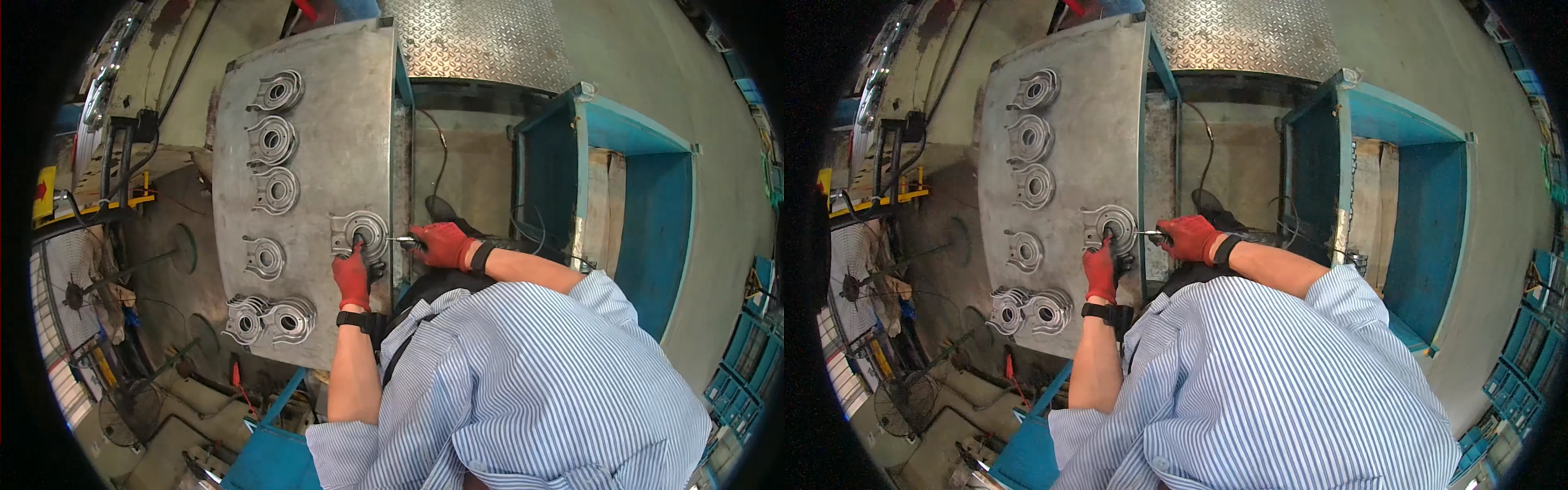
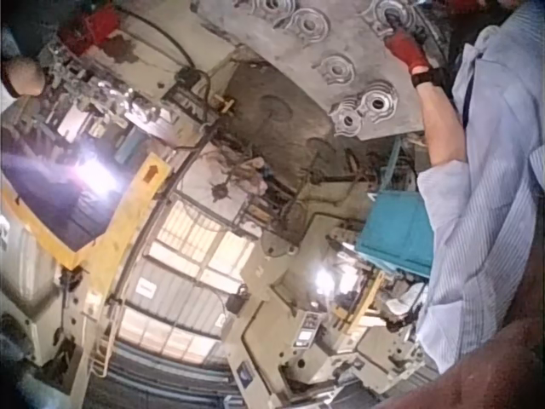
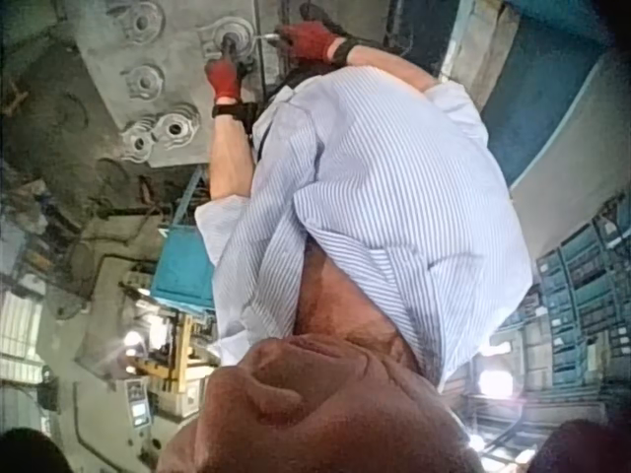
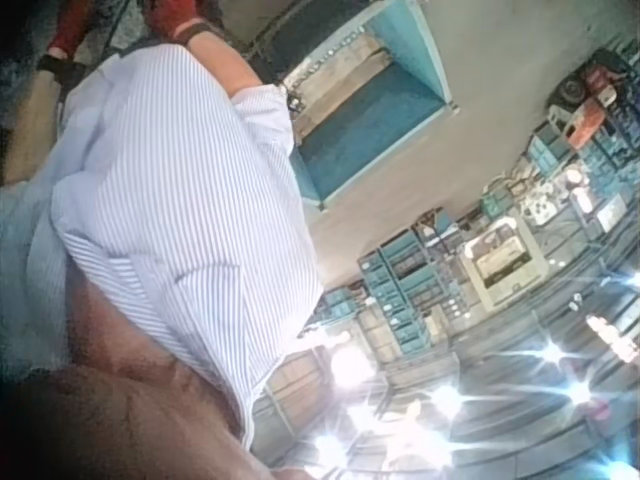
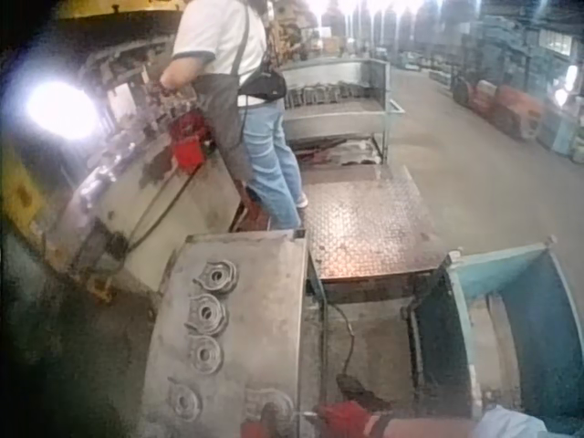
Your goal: The recorder is inspecting and organizing metal pillow block bearings on a workstation, using a small handheld tool to rotate or test the inner bearing rings.
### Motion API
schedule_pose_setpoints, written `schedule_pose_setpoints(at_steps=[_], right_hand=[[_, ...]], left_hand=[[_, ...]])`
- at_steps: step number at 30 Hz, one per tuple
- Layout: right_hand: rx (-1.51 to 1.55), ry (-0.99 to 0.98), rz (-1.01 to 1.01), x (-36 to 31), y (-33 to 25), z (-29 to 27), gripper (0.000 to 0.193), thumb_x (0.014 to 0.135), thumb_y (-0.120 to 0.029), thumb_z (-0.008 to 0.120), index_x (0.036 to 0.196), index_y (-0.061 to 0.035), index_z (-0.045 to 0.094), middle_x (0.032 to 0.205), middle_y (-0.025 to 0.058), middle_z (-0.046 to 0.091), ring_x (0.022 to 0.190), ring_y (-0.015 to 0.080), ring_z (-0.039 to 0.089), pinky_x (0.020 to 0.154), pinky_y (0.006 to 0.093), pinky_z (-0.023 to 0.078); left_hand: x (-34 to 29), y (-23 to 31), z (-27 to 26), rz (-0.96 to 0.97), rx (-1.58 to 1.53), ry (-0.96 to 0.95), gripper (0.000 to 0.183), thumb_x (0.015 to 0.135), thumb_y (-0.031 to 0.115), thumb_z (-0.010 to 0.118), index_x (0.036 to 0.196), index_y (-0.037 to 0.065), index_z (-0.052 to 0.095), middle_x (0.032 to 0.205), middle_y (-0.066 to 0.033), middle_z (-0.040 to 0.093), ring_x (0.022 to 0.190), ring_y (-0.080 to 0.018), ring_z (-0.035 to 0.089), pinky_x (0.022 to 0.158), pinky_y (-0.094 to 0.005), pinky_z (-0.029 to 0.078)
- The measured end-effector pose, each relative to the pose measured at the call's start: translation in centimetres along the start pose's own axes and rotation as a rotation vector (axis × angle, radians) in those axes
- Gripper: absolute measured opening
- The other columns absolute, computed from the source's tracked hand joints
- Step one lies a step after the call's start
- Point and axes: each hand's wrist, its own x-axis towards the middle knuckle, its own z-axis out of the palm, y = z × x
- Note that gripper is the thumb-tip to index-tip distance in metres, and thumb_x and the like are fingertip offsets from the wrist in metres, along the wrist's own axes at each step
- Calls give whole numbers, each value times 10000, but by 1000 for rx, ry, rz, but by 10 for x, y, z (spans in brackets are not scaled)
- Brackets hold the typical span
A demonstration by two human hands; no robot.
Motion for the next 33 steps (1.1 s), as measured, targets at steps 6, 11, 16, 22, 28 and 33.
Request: schedule_pose_setpoints(at_steps=[6, 11, 16, 22, 28, 33], right_hand=[[-6, -21, -11, 2, -1, -5, 299, 820, -319, 607, 992, -78, 568, 820, 184, 642, 779, 383, 624, 657, 486, 484], [2, 42, -4, 4, -5, 0, 289, 823, -323, 609, 974, -78, 575, 823, 181, 644, 778, 377, 629, 657, 478, 487], [-5, 45, -33, 3, -1, -5, 279, 823, -319, 614, 963, -80, 578, 826, 171, 645, 766, 373, 630, 651, 473, 489], [-66, 56, -18, 2, -2, 1, 282, 801, -302, 631, 959, -76, 570, 809, 170, 638, 767, 367, 631, 634, 473, 486], [-65, 95, -28, 2, -7, -2, 278, 788, -301, 639, 928, -71, 573, 793, 163, 634, 752, 359, 630, 621, 469, 488], [-66, 92, -32, 4, -8, -4, 268, 799, -303, 630, 923, -73, 570, 773, 160, 634, 736, 359, 630, 612, 469, 484]], left_hand=[[0, 8, 1, -98, 29, 1, 295, 827, 248, 699, 982, 0, 665, 841, -88, 680, 663, -195, 618, 596, -353, 487], [6, -12, 3, -134, 27, 29, 294, 824, 234, 703, 989, -6, 664, 848, -85, 682, 683, -194, 626, 608, -345, 487], [-2, 17, 1, 12, -20, -18, 276, 824, 207, 698, 990, -12, 672, 911, -103, 697, 738, -191, 632, 682, -337, 477], [-8, 32, -1, -118, -93, -34, 274, 825, 208, 695, 979, -18, 674, 925, -106, 699, 748, -202, 638, 694, -339, 469], [7, -11, 6, -120, -46, -8, 248, 831, 180, 687, 995, -2, 656, 839, -89, 675, 642, -189, 638, 564, -333, 509], [10, -22, 9, -70, -178, -31, 240, 834, 178, 680, 986, -2, 638, 796, -85, 657, 585, -190, 634, 486, -340, 525]])
